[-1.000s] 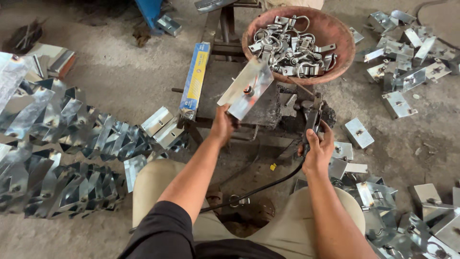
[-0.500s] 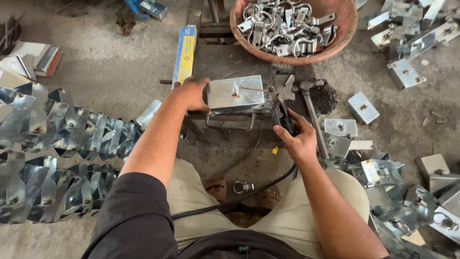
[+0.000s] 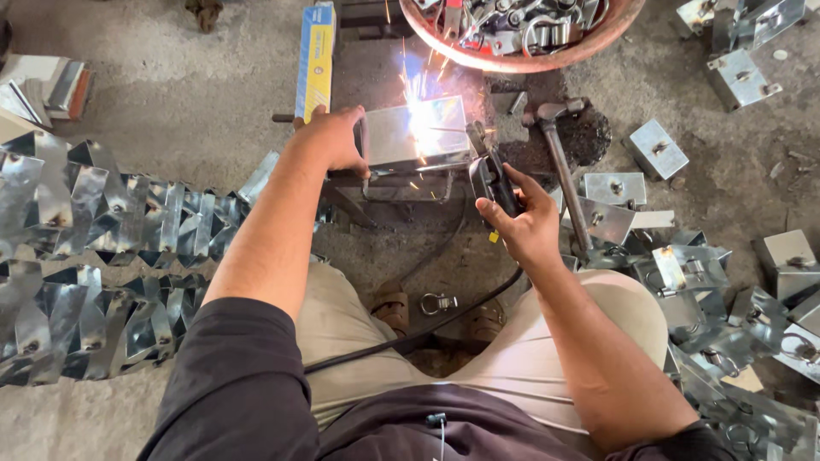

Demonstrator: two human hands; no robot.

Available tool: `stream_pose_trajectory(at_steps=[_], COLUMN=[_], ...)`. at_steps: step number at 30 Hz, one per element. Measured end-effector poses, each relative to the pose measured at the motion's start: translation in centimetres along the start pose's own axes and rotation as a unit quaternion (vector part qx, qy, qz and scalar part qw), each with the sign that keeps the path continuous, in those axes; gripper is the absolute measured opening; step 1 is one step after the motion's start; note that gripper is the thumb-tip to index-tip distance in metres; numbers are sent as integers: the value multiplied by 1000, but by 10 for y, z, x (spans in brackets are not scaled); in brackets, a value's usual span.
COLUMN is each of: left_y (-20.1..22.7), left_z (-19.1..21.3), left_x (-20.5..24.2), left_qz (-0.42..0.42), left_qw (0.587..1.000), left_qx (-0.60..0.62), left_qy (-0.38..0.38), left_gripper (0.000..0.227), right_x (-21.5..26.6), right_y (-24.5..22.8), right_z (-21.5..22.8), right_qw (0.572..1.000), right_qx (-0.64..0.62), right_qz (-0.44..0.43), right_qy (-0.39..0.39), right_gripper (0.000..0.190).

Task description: The person sits on the floor and repeatedly picks up metal plates and D-ring brackets, places them on a work surface, and welds the brackets to the plates using a handheld welding tool. Finished units are tossed aside to form a growing pile.

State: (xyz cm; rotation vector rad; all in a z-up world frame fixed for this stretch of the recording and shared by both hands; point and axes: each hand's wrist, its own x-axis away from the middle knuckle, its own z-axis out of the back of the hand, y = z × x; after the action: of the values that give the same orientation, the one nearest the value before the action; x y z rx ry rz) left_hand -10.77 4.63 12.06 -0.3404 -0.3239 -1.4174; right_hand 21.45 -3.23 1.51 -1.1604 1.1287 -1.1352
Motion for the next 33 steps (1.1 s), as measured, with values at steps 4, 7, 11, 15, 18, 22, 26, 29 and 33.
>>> stream_pose_trajectory(at_steps=[4,7,11,15,18,22,26,29,33], left_y=[0,0,-1,-1,-1,-3,-5,-5,-6], left_z=[0,0,-1,-1,-2,-4,-7,-7,-7], left_x=[-1,-1,2,0,-2,-4,-5,-6,-5], left_qz=[17,7,23,16,18,20,18,16,21], left_qw=[1000,1000,1000,1000,1000,1000,1000,1000,1000], left_qx=[6,6,18,12,6,6,18,18,23], left_qy=[-3,7,-2,-6,-5,-7,-5,-7,-4], left_gripper=[122,125,123,123,125,128,128,128,128], right_x=[-1,-2,-2,-2,-2,-2,-2,-2,-2], right_y=[4,5,4,2,1,2,3,4,5], right_z=[1,2,2,2,2,1,2,2,1], right_qw=[1000,1000,999,999,999,998,999,999,999], right_qx=[-25,-14,-40,-39,-44,-44,-33,-25,-38], right_qz=[-3,2,-25,-30,-20,-32,-10,-25,-13], right_qy=[-13,-13,-16,-21,-21,-20,-25,-26,-31], right_gripper=[78,77,76,74,74,74,73,74,74])
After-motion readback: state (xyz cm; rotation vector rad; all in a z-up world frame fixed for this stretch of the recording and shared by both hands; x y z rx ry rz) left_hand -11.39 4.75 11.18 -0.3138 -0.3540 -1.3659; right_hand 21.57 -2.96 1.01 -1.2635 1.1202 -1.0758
